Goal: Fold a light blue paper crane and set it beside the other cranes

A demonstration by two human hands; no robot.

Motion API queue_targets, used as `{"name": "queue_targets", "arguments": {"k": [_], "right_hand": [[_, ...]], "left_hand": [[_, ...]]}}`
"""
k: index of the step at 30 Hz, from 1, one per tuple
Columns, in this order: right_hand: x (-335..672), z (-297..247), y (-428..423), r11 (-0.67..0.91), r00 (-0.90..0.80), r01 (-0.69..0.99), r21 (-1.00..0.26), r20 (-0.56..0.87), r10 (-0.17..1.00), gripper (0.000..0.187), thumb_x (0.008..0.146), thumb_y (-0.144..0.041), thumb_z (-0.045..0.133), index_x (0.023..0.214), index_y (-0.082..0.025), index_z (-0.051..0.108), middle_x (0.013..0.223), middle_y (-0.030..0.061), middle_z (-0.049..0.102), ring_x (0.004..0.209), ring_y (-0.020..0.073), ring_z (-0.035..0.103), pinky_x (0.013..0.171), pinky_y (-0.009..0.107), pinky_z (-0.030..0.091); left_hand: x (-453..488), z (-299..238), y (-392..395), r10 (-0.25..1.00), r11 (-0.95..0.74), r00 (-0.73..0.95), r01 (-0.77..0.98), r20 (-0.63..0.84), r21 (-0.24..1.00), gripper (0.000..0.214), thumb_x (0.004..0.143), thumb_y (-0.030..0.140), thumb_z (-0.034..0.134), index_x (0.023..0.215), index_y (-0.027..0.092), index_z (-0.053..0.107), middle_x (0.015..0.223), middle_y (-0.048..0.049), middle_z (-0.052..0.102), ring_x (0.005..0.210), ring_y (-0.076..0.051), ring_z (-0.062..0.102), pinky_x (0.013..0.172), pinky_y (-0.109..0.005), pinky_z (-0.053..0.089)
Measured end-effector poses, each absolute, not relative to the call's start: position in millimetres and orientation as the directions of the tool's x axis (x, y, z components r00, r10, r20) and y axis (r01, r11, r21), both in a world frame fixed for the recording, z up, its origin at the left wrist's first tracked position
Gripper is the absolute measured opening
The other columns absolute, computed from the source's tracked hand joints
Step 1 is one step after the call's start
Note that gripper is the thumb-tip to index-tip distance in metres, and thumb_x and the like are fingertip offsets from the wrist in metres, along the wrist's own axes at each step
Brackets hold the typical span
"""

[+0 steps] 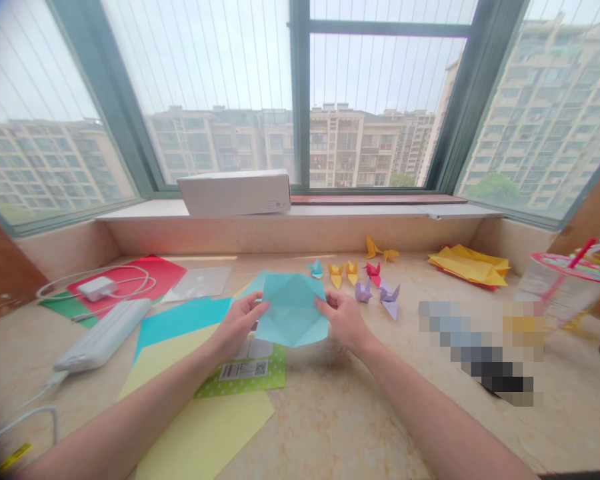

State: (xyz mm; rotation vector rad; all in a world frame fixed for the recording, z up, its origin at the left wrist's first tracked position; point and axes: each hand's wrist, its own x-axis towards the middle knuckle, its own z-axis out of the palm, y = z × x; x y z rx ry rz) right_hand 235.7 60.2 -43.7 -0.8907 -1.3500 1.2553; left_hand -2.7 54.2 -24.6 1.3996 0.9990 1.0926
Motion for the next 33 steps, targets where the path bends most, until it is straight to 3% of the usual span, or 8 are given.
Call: {"name": "queue_targets", "arguments": {"k": [8,12,16,19,23,26,29,33], "right_hand": [[236.4,-40.2,56.6,0.123,-0.261,-0.159,-0.98,0.162,0.952,0.044,0.076,-0.046,0.076,0.112,-0.021,0.07,0.097,0.0069,0.076,0.077,0.0238,0.071,0.072,0.038,0.056],[239.7,-40.9,58.8,0.124,-0.171,-0.153,-0.98,0.15,0.974,0.032,0.072,-0.036,0.075,0.101,-0.022,0.076,0.09,0.005,0.076,0.072,0.0198,0.068,0.065,0.031,0.052],[242.5,-42.0,60.2,0.206,-0.129,-0.131,-0.97,0.223,0.966,0.016,0.068,-0.022,0.067,0.079,-0.023,0.079,0.111,0.0051,0.07,0.086,0.0194,0.064,0.066,0.028,0.048],[240.6,-40.8,57.2,0.286,-0.141,-0.023,-0.958,0.287,0.948,0.024,0.066,-0.016,0.057,0.07,-0.024,0.079,0.113,0.0056,0.067,0.09,0.0199,0.062,0.066,0.028,0.047],[235.0,-40.2,53.4,0.34,-0.158,0.087,-0.937,0.324,0.933,0.029,0.066,-0.014,0.051,0.066,-0.023,0.078,0.117,0.006,0.065,0.101,0.0226,0.061,0.073,0.03,0.048],[232.7,-38.6,52.2,0.242,-0.129,-0.028,-0.97,0.244,0.961,0.025,0.073,-0.019,0.057,0.087,-0.024,0.077,0.121,0.0051,0.065,0.098,0.0224,0.063,0.075,0.032,0.049],[233.0,-33.7,50.2,0.097,-0.141,-0.246,-0.964,0.134,0.981,0.04,0.082,-0.027,0.057,0.121,-0.03,0.063,0.117,0.004,0.068,0.092,0.0204,0.067,0.078,0.033,0.05],[231.5,-28.8,46.6,0.046,-0.204,-0.246,-0.968,0.098,0.974,0.049,0.088,-0.042,0.058,0.135,-0.029,0.048,0.101,0.0036,0.072,0.083,0.0197,0.068,0.074,0.032,0.05]], "left_hand": [[-0.3,-25.9,55.3,0.963,-0.074,0.254,-0.09,0.095,0.993,0.041,0.075,0.046,0.073,0.1,0.014,0.064,0.07,-0.0009,0.067,0.058,-0.012,0.057,0.055,-0.022,0.04],[0.9,-23.3,54.7,0.967,-0.072,0.232,-0.141,0.104,0.987,0.037,0.076,0.038,0.071,0.106,0.017,0.063,0.067,0.0024,0.063,0.055,-0.01,0.052,0.053,-0.02,0.036],[1.9,-19.4,51.5,0.978,-0.019,0.197,-0.235,0.067,0.972,0.023,0.077,0.032,0.065,0.093,0.016,0.064,0.064,0.0026,0.059,0.056,-0.009,0.051,0.054,-0.02,0.038],[1.7,-18.1,49.0,0.971,0.026,0.233,-0.31,0.049,0.95,0.031,0.081,0.041,0.06,0.099,0.016,0.062,0.069,0.0002,0.061,0.063,-0.014,0.057,0.058,-0.024,0.044],[2.3,-20.4,47.5,0.959,-0.012,0.278,-0.14,0.051,0.99,0.051,0.075,0.041,0.074,0.116,0.017,0.057,0.075,-0.0003,0.065,0.064,-0.013,0.059,0.06,-0.023,0.044],[2.5,-25.3,50.5,0.961,-0.062,0.262,-0.094,0.084,0.994,0.067,0.07,0.036,0.08,0.126,0.017,0.05,0.079,-0.0009,0.068,0.065,-0.013,0.061,0.062,-0.023,0.044],[1.1,-30.3,55.3,0.967,-0.125,0.21,-0.106,0.145,0.986,0.071,0.071,0.035,0.08,0.13,0.018,0.045,0.081,-0.0015,0.069,0.068,-0.014,0.063,0.066,-0.024,0.046],[0.9,-32.0,55.8,0.967,-0.15,0.192,-0.098,0.167,0.984,0.064,0.072,0.035,0.08,0.125,0.019,0.048,0.08,-0.001,0.069,0.07,-0.014,0.063,0.067,-0.024,0.046]]}}
